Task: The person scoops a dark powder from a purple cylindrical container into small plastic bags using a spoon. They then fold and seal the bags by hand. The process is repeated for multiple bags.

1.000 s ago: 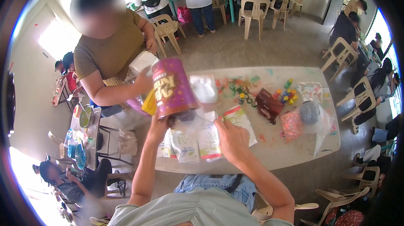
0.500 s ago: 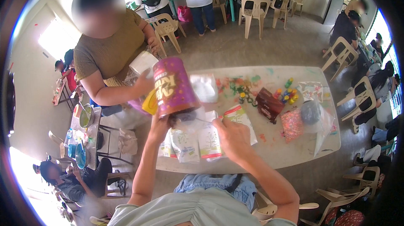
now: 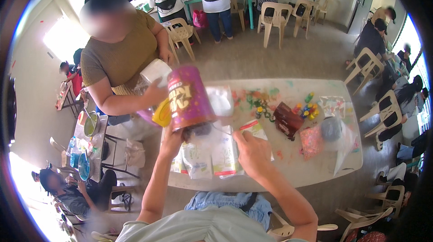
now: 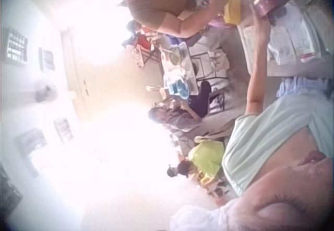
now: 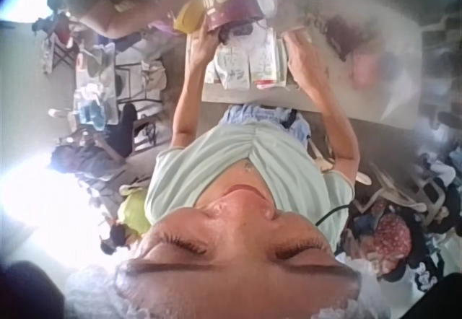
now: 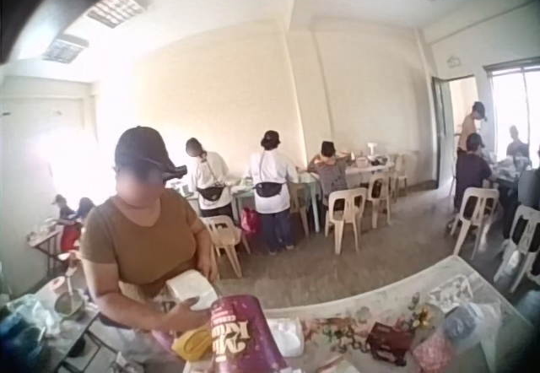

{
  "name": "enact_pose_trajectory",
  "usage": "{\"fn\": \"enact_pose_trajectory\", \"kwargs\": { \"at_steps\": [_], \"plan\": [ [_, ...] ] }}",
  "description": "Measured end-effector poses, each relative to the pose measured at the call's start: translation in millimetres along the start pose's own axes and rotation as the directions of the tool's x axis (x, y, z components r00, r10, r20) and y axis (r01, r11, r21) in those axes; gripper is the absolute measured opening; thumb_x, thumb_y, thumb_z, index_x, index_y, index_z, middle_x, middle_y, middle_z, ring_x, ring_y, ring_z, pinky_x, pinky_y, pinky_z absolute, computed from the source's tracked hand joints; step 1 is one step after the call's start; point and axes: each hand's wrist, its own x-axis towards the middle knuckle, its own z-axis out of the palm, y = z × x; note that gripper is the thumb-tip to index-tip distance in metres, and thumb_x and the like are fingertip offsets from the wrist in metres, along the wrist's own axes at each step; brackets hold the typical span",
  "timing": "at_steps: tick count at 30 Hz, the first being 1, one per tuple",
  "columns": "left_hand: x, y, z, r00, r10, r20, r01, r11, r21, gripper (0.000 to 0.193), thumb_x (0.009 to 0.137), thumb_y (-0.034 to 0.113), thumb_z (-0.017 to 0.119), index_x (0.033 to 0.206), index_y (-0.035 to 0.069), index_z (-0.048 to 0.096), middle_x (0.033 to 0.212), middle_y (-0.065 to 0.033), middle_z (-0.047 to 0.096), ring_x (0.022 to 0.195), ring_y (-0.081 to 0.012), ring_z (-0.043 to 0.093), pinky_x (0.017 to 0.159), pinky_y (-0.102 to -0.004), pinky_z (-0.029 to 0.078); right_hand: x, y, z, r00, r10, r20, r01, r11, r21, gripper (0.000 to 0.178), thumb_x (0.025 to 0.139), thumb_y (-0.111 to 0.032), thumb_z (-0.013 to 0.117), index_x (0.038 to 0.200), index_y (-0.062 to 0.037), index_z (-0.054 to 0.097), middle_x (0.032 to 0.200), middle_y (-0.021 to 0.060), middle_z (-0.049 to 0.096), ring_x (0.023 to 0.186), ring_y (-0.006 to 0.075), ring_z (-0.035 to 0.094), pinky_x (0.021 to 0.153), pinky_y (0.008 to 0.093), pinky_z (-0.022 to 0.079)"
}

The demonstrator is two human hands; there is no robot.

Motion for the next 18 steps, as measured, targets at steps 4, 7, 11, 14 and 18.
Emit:
{"fn": "enact_pose_trajectory", "kwargs": {
  "at_steps": [4, 7, 11, 14, 18],
  "plan": [
    [-1, 1, 1, 1.0, -0.014, -0.008, 0.014, 0.999, -0.032, 0.058, 0.087, -0.004, 0.027, 0.138, 0.011, 0.004, 0.081, -0.0061, 0.048, 0.058, -0.0098, 0.043, 0.048, -0.0238, 0.038, -7, 1, 5, 0.999, -0.001, 0.032, 0.0, 1.0, 0.011, 0.034, 0.063, 0.004, 0.056, 0.094, -0.0077, 0.05, 0.073, 0.0072, 0.053, 0.061, 0.026, 0.056, 0.05, 0.0361, 0.042],
    [-1, -4, 0, 1.0, 0.009, -0.004, -0.009, 0.999, -0.037, 0.058, 0.087, -0.003, 0.028, 0.138, 0.012, 0.005, 0.08, -0.0062, 0.048, 0.058, -0.0096, 0.043, 0.048, -0.0236, 0.038, -5, -1, 3, 1.0, 0.019, 0.022, -0.019, 1.0, 0.012, 0.032, 0.064, 0.004, 0.055, 0.094, -0.0066, 0.05, 0.073, 0.0083, 0.054, 0.061, 0.027, 0.056, 0.05, 0.0363, 0.042],
    [-4, 0, 3, 1.0, 0.001, -0.02, -0.002, 1.0, -0.009, 0.056, 0.089, 0.001, 0.032, 0.138, 0.011, 0.008, 0.089, -0.0069, 0.05, 0.062, -0.0087, 0.043, 0.051, -0.0226, 0.039, -5, -2, 2, 0.996, 0.033, 0.083, -0.035, 0.999, 0.029, 0.028, 0.068, 0.005, 0.052, 0.094, -0.0043, 0.05, 0.076, 0.0106, 0.055, 0.061, 0.0294, 0.056, 0.05, 0.0372, 0.042],
    [0, -19, -4, 0.997, 0.024, -0.07, -0.026, 0.999, -0.023, 0.051, 0.091, 0.007, 0.036, 0.136, 0.01, 0.015, 0.089, -0.0066, 0.049, 0.063, -0.0092, 0.044, 0.052, -0.0231, 0.04, -5, -10, -5, 0.997, 0.055, 0.046, -0.06, 0.991, 0.118, 0.019, 0.075, 0.003, 0.05, 0.093, -0.0044, 0.052, 0.075, 0.0129, 0.058, 0.061, 0.0306, 0.056, 0.052, 0.038, 0.043],
    [-2, -17, 1, 0.987, 0.007, -0.161, -0.017, 0.998, -0.061, 0.04, 0.092, 0.016, 0.039, 0.13, 0.007, 0.03, 0.076, -0.0051, 0.048, 0.059, -0.0105, 0.044, 0.05, -0.0246, 0.039, -4, -16, -6, 0.99, 0.118, 0.078, -0.124, 0.989, 0.077, 0.019, 0.076, 0.001, 0.05, 0.094, -0.0046, 0.052, 0.074, 0.0133, 0.058, 0.059, 0.0312, 0.056, 0.052, 0.0385, 0.044]
  ]
}}
